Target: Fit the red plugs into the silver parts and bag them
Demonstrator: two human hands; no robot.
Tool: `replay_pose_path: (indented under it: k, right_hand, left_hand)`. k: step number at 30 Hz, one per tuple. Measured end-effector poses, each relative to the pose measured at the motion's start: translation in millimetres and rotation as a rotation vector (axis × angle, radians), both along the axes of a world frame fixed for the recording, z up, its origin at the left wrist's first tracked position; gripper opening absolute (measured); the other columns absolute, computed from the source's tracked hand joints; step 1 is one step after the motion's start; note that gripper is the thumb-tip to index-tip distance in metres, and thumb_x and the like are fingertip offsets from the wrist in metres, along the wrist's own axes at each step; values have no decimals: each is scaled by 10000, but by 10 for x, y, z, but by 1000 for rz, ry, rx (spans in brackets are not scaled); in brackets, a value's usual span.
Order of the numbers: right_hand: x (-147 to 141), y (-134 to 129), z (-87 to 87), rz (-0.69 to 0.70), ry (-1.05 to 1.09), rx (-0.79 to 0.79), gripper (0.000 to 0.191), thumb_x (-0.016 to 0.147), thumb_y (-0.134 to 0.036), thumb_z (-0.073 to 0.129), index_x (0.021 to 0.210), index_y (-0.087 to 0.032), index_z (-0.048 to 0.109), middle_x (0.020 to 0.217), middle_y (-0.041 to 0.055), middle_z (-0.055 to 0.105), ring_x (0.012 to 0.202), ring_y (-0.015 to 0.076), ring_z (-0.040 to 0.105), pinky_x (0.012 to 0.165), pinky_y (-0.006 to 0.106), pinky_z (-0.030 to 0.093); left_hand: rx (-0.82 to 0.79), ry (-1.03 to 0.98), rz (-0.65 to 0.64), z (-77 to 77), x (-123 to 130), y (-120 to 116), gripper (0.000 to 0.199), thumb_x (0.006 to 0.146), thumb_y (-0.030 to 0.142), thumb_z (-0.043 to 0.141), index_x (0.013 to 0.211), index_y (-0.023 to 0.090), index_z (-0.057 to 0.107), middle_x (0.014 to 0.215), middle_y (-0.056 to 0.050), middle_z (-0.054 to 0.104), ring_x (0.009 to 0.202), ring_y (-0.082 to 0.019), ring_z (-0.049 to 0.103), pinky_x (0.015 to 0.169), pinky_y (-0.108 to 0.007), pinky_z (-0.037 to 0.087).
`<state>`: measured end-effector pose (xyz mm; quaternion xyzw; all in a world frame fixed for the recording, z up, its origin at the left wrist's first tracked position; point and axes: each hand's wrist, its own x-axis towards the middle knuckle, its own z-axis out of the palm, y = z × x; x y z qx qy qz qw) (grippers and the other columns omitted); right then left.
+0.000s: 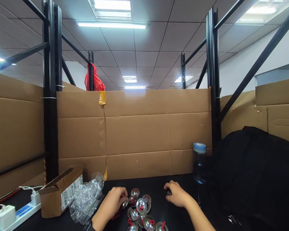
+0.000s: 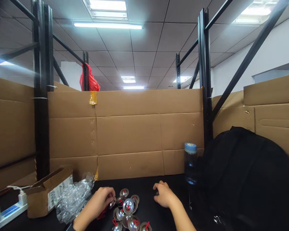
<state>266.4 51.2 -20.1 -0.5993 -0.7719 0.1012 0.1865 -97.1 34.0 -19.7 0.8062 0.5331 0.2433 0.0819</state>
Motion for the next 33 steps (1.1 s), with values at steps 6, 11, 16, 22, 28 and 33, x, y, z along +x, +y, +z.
replay_pose_path:
  k: [6, 11, 16, 22, 28, 33]
  right_hand:
    - [-317, -182, 236, 211, 281, 292, 256, 850, -180, 614, 1098, -183, 676, 1148, 86, 658, 1091, 218, 604, 978, 356, 462]
    - [-920, -492, 478, 487, 506, 169, 547, 799, -345, 740, 1294, -171, 588, 1218, 66, 662, 937, 161, 649, 762, 251, 495]
    - [-1084, -668, 875, 405, 347, 238, 325, 743, -341, 748, 960, -99, 739, 831, 15, 729, 776, 164, 622, 719, 239, 440]
    - [-885, -841, 1397, 425, 187, 116, 365, 777, -444, 720, 935, -118, 762, 798, 14, 742, 775, 185, 649, 706, 235, 442]
    - [-964, -1026, 1630, 350, -85, 87, 311, 864, -409, 665, 1000, -135, 721, 998, 90, 748, 896, 228, 667, 772, 266, 467]
    - [-1078, -1044, 1676, 369, -61, 31, 255, 936, -332, 576, 980, -109, 692, 1009, 117, 731, 885, 219, 658, 846, 300, 484]
  left_hand:
    - [230, -233, -105, 336, 131, -274, 165, 947, 231, 539, 946, 190, 699, 919, -20, 737, 830, -153, 651, 782, -235, 450]
    - [246, -252, -238, 664, 511, -472, 151, 924, 197, 587, 994, 118, 694, 844, -7, 716, 758, -115, 637, 756, -223, 453]
    - [266, -174, -293, 1061, 774, -576, 138, 799, 79, 652, 922, 126, 693, 807, -1, 723, 716, -111, 639, 721, -218, 470]
    - [352, -123, -333, 1505, 863, -752, 125, 776, 101, 640, 886, 143, 685, 790, -3, 726, 714, -124, 656, 700, -226, 473]
    - [338, -43, -330, 1659, 894, -812, 145, 702, 89, 642, 834, 142, 672, 755, 9, 705, 703, -135, 641, 726, -248, 464]
    - [334, 29, -285, 1771, 898, -822, 173, 679, 77, 632, 835, 143, 669, 760, 1, 696, 724, -156, 629, 814, -304, 466]
